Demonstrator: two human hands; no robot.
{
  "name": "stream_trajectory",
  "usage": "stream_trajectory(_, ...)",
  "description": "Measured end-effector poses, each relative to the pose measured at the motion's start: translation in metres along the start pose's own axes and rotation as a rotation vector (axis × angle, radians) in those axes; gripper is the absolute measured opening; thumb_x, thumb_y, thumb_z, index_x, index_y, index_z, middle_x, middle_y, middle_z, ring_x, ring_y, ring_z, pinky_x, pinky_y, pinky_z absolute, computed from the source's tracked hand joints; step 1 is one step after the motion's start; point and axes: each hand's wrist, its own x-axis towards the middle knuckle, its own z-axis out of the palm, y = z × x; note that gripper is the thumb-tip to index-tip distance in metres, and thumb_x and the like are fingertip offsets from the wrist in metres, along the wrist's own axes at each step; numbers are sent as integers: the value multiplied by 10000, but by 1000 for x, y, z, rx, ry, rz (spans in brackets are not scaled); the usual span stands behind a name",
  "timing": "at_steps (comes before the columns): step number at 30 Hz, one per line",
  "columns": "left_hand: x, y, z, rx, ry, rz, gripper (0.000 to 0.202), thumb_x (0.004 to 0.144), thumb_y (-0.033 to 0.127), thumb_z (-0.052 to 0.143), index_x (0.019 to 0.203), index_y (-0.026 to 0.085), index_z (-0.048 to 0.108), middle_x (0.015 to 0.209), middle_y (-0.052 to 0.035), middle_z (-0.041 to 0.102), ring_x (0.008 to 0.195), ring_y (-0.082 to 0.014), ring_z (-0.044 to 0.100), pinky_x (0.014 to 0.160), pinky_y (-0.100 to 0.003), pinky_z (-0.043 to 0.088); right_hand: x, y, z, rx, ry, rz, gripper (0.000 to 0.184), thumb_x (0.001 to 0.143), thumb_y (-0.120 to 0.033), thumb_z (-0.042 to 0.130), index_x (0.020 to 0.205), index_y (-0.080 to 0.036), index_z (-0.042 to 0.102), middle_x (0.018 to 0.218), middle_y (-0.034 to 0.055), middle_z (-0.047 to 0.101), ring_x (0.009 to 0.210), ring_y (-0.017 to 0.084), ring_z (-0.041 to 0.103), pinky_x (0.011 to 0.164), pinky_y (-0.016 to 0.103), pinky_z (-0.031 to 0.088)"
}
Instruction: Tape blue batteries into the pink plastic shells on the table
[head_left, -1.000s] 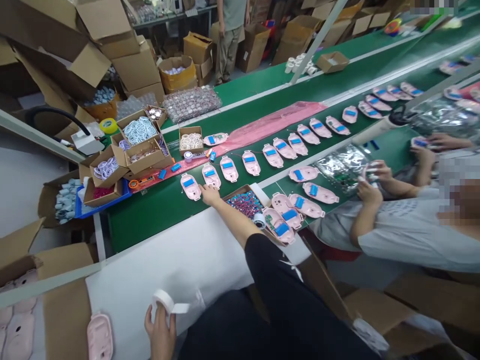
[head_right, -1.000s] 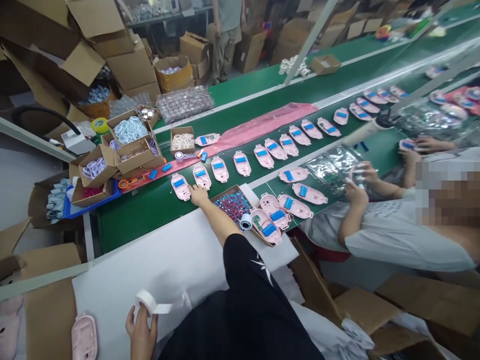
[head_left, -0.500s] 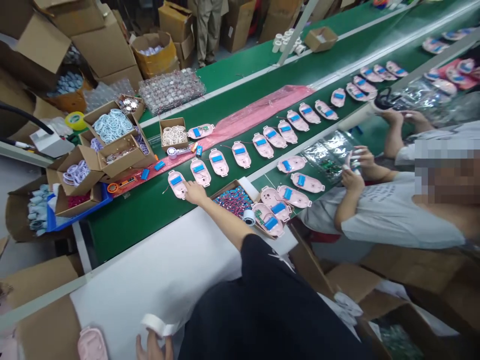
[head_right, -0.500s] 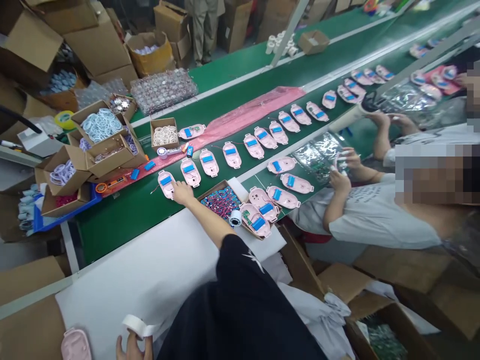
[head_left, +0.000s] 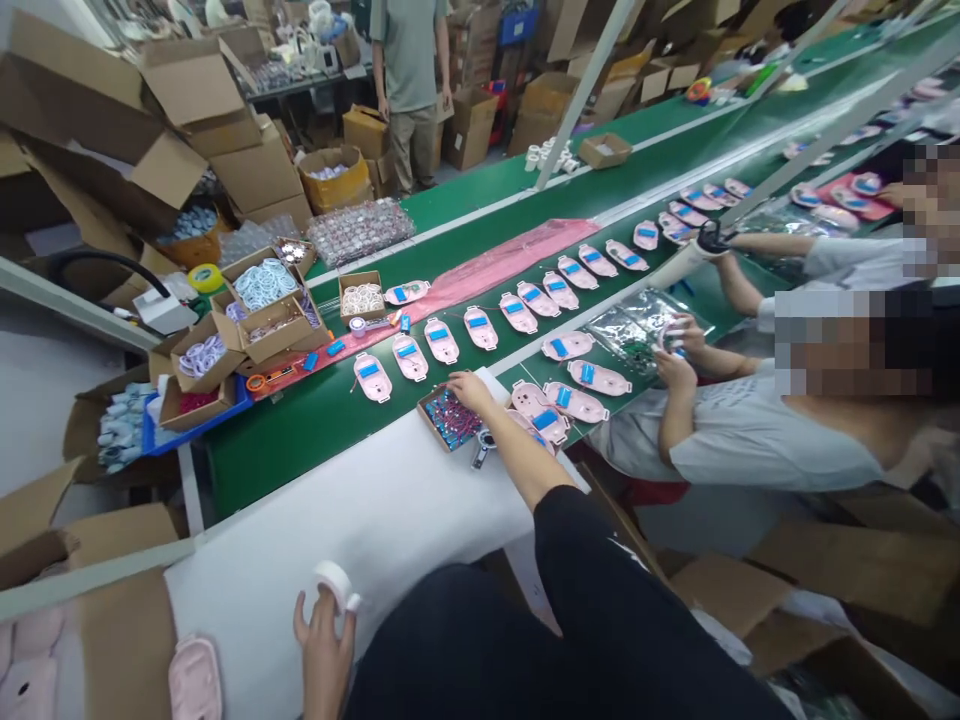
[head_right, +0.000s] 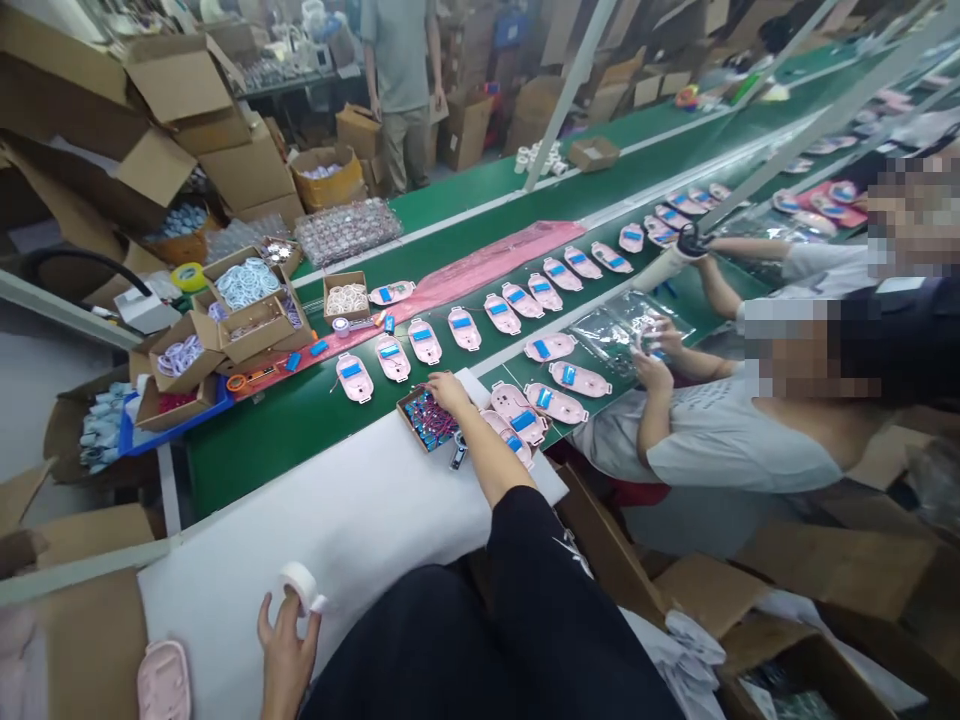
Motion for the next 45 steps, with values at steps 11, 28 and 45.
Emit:
stream_trajectory(11, -1, 30, -63, -18, 111, 156, 233, 917, 287, 648, 1110, 201, 746, 1131, -127, 735, 1392, -361, 474, 1061, -568, 515, -150, -114, 1, 1082, 245, 111, 549, 861, -784, 608, 852, -237, 577, 727, 34, 720, 638, 191, 609, 624, 302, 507)
stream_trajectory(28, -36, 15, -156, 29, -9, 308, 473, 903, 31, 533, 1324, 213, 648, 1266, -111, 671, 1463, -379, 355, 1093, -556, 544, -289, -333, 77, 1381, -427, -71, 625, 780, -442, 873, 1302, -310, 555, 1199, 42, 636, 828, 143, 640, 719, 298, 566)
stream_trajectory(45, -33, 22, -172, 99, -225, 301, 332, 923, 105, 608, 1203, 253, 707, 1092, -109, 680, 1466, -397, 447, 858, -404, 662, -281, -329, 101, 1104, -792, -5, 574, 709, -389, 932, 1206, -192, 722, 1067, 87, 752, 955, 238, 714, 836, 358, 603)
